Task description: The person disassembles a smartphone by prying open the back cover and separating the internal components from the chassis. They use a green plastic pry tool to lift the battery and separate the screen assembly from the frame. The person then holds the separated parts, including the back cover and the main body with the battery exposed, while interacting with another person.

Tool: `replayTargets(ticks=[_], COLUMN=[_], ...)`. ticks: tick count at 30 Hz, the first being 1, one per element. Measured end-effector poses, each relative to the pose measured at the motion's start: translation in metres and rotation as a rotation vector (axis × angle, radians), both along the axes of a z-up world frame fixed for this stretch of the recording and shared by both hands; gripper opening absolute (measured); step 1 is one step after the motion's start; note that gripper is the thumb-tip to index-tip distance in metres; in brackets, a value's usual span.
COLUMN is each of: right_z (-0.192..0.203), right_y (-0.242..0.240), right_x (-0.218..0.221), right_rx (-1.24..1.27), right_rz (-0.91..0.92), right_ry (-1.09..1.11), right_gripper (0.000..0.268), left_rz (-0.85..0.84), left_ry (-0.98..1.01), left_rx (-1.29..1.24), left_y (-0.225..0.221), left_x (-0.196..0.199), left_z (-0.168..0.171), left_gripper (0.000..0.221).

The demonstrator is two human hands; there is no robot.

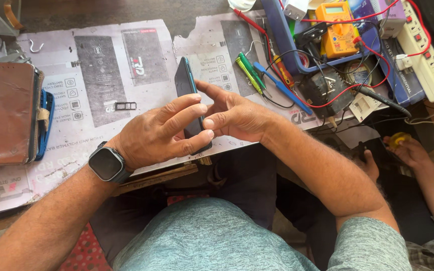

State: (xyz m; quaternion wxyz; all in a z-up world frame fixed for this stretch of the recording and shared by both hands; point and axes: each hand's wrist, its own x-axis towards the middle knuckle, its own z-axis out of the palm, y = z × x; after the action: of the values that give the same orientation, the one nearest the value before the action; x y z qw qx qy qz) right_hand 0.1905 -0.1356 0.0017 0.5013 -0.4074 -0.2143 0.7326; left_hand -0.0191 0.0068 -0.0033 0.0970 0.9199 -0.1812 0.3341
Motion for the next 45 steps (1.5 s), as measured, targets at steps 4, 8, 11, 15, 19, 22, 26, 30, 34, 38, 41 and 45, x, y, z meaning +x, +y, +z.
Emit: replayTargets(ticks=[4,8,11,15,19,22,26,30,34,38,41,45], right_z=[-0.001,-0.006,-0.001,0.013,0.017,0.019,0.021,0.027,0.036,0.045,0.052,0.051], right_y=[0.0,0.001,0.005,0.009,0.008,0.01,0.008,0.009,0.011,0.009,0.006,0.001], right_x=[0.002,0.004,0.002,-0.006,-0.012,-0.014,-0.012,-0.012,-0.016,-0.024,-0.027,-0.025], right_rx=[-0.015,0.027,0.053,0.096,0.118,0.153,0.131,0.105,0.092,0.081,0.101,0.064], right_rz=[-0.003,-0.027,-0.05,-0.022,-0.001,0.026,0.046,0.053,0.059,0.065,0.066,0.122], right_ry=[-0.036,-0.043,-0.112,-0.287,-0.454,-0.541,-0.549,-0.563,-0.742,-0.892,-0.949,-0.888], right_gripper=[0.116,0.115,0.114,0.114,0.117,0.116,0.116,0.115,0.111,0.107,0.102,0.096], left_rz=[0.005,0.039,0.082,0.11,0.39,0.324,0.154,0.093,0.226,0.332,0.335,0.16], left_ry=[-0.034,-0.006,0.106,0.046,0.377,0.612,0.56,0.52,0.508,0.426,0.235,0.0], left_rx=[-0.003,0.037,-0.024,-0.541,-0.987,-1.213,-1.301,-1.384,-1.296,-1.184,-0.987,-0.635], left_y=[0.0,0.003,0.001,0.001,0.007,0.016,0.018,0.016,0.014,0.012,0.008,0.016], left_x=[0.002,0.004,0.005,0.004,0.017,0.028,0.025,0.025,0.027,0.027,0.022,0.02], left_z=[-0.009,-0.007,0.006,0.023,0.02,0.016,0.008,0.009,0.014,0.018,0.024,0.036], left_gripper=[0.069,0.069,0.07,0.091,0.11,0.113,0.113,0.11,0.098,0.083,0.071,0.047])
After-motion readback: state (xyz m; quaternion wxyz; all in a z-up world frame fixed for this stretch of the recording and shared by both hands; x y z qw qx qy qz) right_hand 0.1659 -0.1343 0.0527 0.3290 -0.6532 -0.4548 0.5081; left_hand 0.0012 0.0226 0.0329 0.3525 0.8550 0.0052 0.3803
